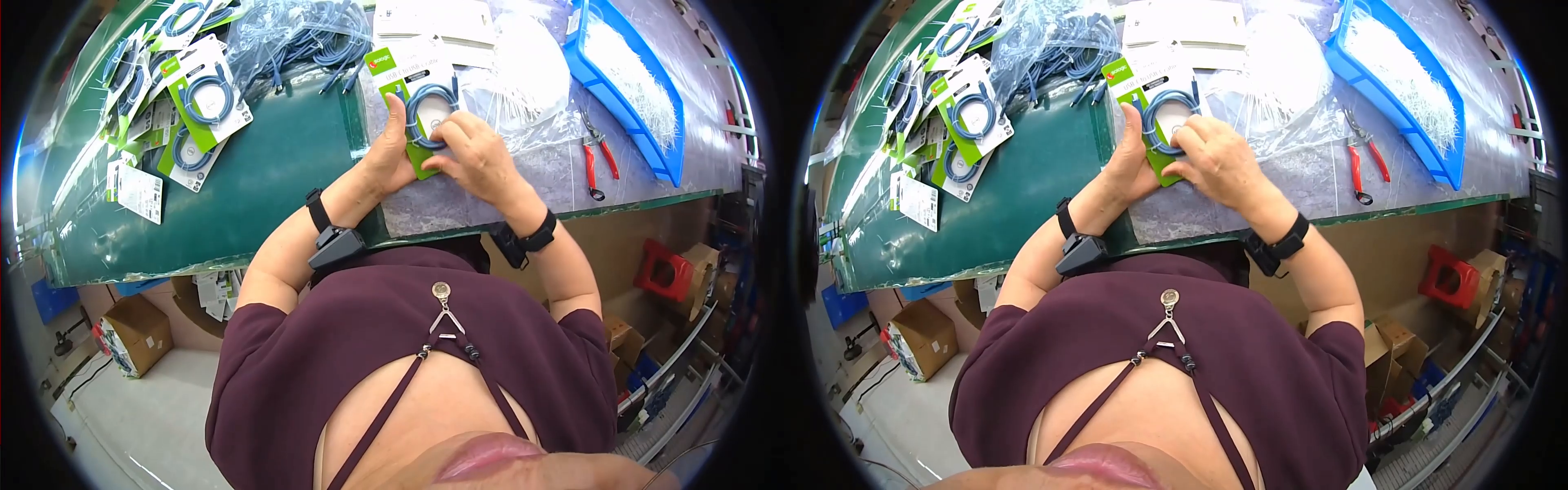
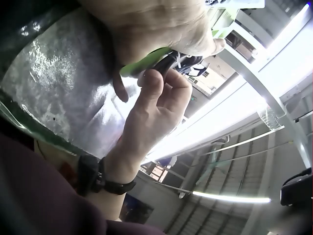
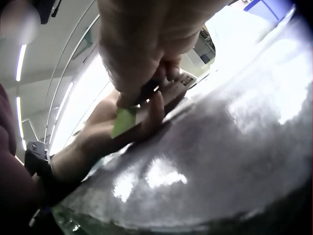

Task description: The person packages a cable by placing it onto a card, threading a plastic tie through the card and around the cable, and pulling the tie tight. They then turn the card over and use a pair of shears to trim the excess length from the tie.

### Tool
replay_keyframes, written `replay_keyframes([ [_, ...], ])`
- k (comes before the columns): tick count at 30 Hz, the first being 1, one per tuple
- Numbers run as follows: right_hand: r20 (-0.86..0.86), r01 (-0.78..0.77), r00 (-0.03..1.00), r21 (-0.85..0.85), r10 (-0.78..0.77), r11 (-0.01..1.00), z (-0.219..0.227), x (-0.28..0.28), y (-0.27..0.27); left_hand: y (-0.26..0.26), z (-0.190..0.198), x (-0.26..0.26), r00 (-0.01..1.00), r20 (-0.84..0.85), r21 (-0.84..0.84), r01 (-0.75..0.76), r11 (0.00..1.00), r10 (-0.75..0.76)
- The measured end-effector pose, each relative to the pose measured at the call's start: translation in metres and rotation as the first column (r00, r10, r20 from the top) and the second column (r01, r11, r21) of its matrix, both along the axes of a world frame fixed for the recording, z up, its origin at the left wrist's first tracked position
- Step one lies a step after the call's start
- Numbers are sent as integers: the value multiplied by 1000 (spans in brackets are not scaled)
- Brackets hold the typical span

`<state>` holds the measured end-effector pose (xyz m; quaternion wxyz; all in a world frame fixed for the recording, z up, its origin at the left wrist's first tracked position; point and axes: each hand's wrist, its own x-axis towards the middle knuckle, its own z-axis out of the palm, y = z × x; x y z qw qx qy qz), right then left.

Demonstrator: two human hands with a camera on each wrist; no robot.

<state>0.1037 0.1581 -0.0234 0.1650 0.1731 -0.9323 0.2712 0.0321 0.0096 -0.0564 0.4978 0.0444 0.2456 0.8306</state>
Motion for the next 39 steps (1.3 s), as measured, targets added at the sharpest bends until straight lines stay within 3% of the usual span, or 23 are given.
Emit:
replay_keyframes([
  [3, 30, 69, 997, 27, -70, 997, -1, 7, -3, -3, -4, 1, 997, 71, 105, -11, 994, 3],
  [6, 32, 42, 999, -62, -40, 997, 5, 5, -3, -8, -14, 0, 984, -151, -173, 65, 983, -92],
  [7, 26, 39, 999, -56, -38, 998, 12, 0, -2, -7, -12, -2, 984, -157, -167, 63, 984, -89],
  [10, -309, 237, 923, -19, -231, 971, 41, -12, 3, -6, 7, 5, 996, 56, -88, 68, 994, -63],
  [14, -304, 204, 939, 117, -161, 972, 37, -27, 5, -6, 4, 9, 998, -27, -51, 61, 997, -63],
  [22, -240, 40, 971, 138, -5, 990, 21, -24, 15, -7, -4, 11, 990, -96, -107, 96, 990, -106],
  [27, -227, 124, 967, 35, -113, 992, 18, -29, 8, -8, -10, 7, 981, -109, -122, 145, 982, -158],
  [31, -279, 102, 959, 166, -53, 981, 15, -26, 16, -7, -1, 8, 979, -103, -134, 159, 978, -173],
  [34, -557, 395, 760, -12, -334, 919, 35, -22, 17, -8, 13, 3, 982, -186, 30, -29, 999, 35],
  [35, -562, 397, 756, -15, -336, 918, 32, -18, 15, -9, 12, 1, 981, -192, 29, -27, 999, 32],
  [36, -331, 344, 848, -249, -413, 905, 23, -11, 11, -10, 10, -2, 940, -332, -28, -98, 995, 83],
  [37, -78, 324, 911, -474, -405, 819, 13, -4, 7, -11, 8, -4, 876, -467, -75, -177, 981, 122],
  [38, 165, 342, 934, -663, -316, 666, 7, -1, 3, -13, 7, -5, 791, -595, -110, -258, 960, 144],
  [39, 159, 342, 933, -669, -322, 660, 3, 0, -1, -14, 5, -6, 787, -602, -112, -252, 961, 136],
])
